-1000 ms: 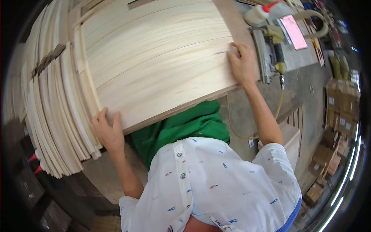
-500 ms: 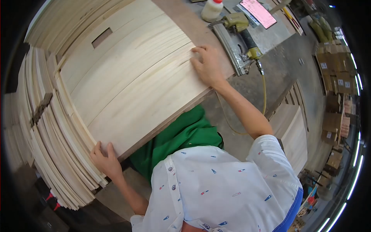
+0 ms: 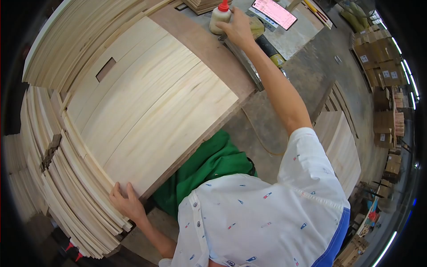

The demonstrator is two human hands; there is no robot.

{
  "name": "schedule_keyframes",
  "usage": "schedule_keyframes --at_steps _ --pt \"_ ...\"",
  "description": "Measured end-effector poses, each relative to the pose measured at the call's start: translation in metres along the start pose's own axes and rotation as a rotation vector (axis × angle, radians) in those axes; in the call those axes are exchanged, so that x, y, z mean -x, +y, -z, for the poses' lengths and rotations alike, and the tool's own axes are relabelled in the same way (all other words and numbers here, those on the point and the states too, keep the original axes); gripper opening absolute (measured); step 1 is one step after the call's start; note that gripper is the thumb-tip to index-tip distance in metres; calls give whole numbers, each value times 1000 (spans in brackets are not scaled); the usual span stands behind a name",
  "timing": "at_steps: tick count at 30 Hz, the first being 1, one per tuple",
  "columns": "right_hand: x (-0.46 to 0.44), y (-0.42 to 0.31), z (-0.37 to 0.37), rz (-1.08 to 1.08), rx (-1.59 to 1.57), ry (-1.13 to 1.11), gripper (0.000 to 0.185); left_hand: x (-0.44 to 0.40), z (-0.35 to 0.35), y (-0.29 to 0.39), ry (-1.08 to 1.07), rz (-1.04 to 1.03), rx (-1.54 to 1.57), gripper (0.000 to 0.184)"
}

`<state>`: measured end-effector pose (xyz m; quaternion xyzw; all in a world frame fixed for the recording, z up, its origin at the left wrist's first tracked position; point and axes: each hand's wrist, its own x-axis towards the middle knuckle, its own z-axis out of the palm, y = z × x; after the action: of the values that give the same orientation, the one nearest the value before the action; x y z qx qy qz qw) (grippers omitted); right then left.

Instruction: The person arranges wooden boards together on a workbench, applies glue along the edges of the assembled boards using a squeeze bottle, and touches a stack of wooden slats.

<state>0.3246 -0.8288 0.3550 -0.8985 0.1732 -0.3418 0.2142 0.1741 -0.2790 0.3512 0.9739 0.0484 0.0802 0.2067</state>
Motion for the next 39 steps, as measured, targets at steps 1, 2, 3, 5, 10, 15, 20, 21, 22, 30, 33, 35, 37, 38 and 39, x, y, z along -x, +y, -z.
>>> schedule_keyframes --at_steps 1,2,3,5,10,15,20,21,22,30,33,35,37,38,39 --pt "-6 2 -3 0 4 4 60 1 0 -1 -1 -4 4 38" --pt "-11 2 -7 -72 -45 -70 60 1 0 -3 20 0 58 36" --pt "-14 4 -11 -143 -94 -143 60 2 1 -4 41 5 112 34" --pt "-20 7 -17 -145 -94 -142 59 7 2 -3 119 31 233 32" --pt "-20 -6 -19 -182 -118 -102 55 21 8 4 211 -39 267 30" --pt "-19 -71 27 81 -394 -137 52 24 -3 39 59 -146 538 36" --pt "54 -185 66 170 -649 -646 56 -7 -7 131 -210 -197 981 70" --pt "74 -201 66 159 -772 -775 56 -11 -9 141 -215 -198 980 70" --pt "87 -220 75 313 -662 -829 56 -15 -11 149 -253 -202 1114 75" --pt "189 -252 44 303 -1067 -834 68 -6 -6 113 -234 24 1163 72" --pt "210 -257 30 -290 -1434 -1064 67 1 -3 114 -255 -80 1133 74" --pt "209 -258 34 -349 -1423 -1003 65 3 1 106 -282 -188 1127 73" --pt "197 -256 45 -349 -1446 -993 65 4 -2 91 -203 -80 1323 70" --pt "191 -256 50 -346 -1467 -986 64 6 -8 90 -205 -84 1326 70" --pt "188 -258 52 -345 -1463 -983 64 11 -15 90 -416 -15 1680 68"
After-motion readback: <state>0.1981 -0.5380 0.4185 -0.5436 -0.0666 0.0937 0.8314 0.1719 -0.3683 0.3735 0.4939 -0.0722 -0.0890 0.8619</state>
